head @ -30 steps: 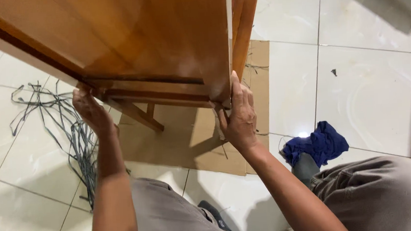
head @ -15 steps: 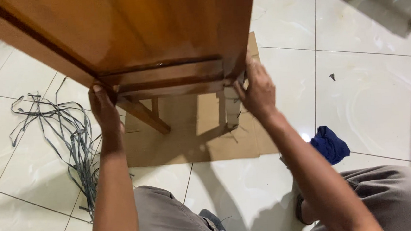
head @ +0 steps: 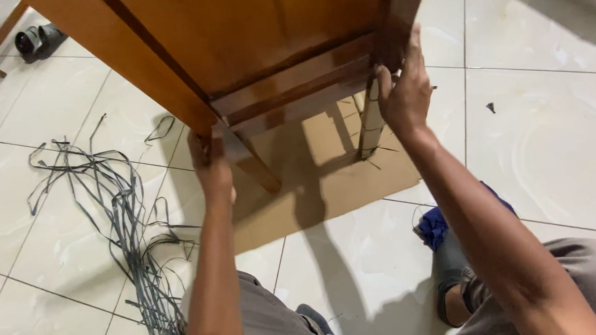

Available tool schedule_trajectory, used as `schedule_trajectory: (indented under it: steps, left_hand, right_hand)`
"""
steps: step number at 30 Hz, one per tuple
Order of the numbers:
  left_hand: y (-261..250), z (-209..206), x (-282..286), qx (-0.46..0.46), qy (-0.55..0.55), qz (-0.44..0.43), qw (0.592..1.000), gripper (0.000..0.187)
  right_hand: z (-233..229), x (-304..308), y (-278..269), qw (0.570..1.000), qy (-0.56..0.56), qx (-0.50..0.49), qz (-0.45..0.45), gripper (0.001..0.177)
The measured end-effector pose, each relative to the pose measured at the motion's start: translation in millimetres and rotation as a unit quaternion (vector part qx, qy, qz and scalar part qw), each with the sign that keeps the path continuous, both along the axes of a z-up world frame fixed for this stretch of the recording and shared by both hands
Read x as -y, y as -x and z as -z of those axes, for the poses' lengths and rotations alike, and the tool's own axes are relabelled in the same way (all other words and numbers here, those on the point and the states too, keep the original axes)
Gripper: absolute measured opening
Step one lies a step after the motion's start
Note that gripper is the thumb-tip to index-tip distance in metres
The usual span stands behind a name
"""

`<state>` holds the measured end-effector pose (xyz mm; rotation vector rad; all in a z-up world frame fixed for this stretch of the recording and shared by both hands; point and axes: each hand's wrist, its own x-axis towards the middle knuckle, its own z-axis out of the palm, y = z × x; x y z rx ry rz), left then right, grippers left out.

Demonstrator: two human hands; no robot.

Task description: Wrapping a wooden chair leg with cardboard and securing it with plastic ties

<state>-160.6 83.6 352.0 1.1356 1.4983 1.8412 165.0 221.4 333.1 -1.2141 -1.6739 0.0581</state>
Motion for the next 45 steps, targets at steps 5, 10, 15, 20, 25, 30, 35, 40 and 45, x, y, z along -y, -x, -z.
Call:
schedule_trajectory:
  steps: [5, 10, 15, 20, 25, 30, 35, 40, 45]
  left_hand:
    - [-27.9, -19.3, 34.0, -0.015, 0.007, -0.014, 1.000, 0.053]
    - [-51.5, 18.3, 53.2, -0.072, 0.188, -0.084, 0.976, 0.082]
    - [-98.2, 24.2, 71.8, 0.056, 0.080, 0.051, 0.994, 0.028]
    - [-147.6, 20.3, 75.6, -0.070, -0.011, 0.105, 0.992, 0.036]
    - [-192.2, 6.0, 84.7, -0.131, 0.001, 0.119, 0.984, 0.050]
    - [-235.7, 19.2, 80.3, -0.145, -0.031, 0.124, 0.981, 0.060]
    - [-267.7, 34.9, 69.6, -0.135, -0.071, 0.144, 0.978, 0.061]
    - [-269.8, 48.4, 69.7, -0.122, -0.127, 0.126, 0.976, 0.053]
    - [-264.0, 85.4, 75.9, -0.083, -0.104, 0.077, 0.988, 0.022]
  right_hand:
    - [22.7, 8.9, 12.8, 0.999, 0.006, -0.019, -0.035, 0.088]
    - [58.6, -44.4, -21.7, 0.998, 0.014, 0.017, -0.051, 0.090]
    - [37.3, -88.4, -66.1, 0.985, 0.105, -0.016, -0.136, 0.085]
    - [-27.5, -35.7, -53.7, 0.928, 0.306, -0.148, -0.153, 0.066]
    - [44.2, 2.0, -42.6, 0.893, 0.261, -0.313, -0.192, 0.055]
    - [191.1, 51.9, -35.6, 0.887, 0.238, -0.395, -0.021, 0.022]
    - [213.3, 116.6, -20.6, 0.878, 0.317, -0.357, 0.033, 0.033]
    - [216.0, 142.4, -19.6, 0.870, 0.313, -0.379, 0.029, 0.044]
    - [145.1, 149.3, -0.1, 0.890, 0.338, -0.294, 0.084, 0.056]
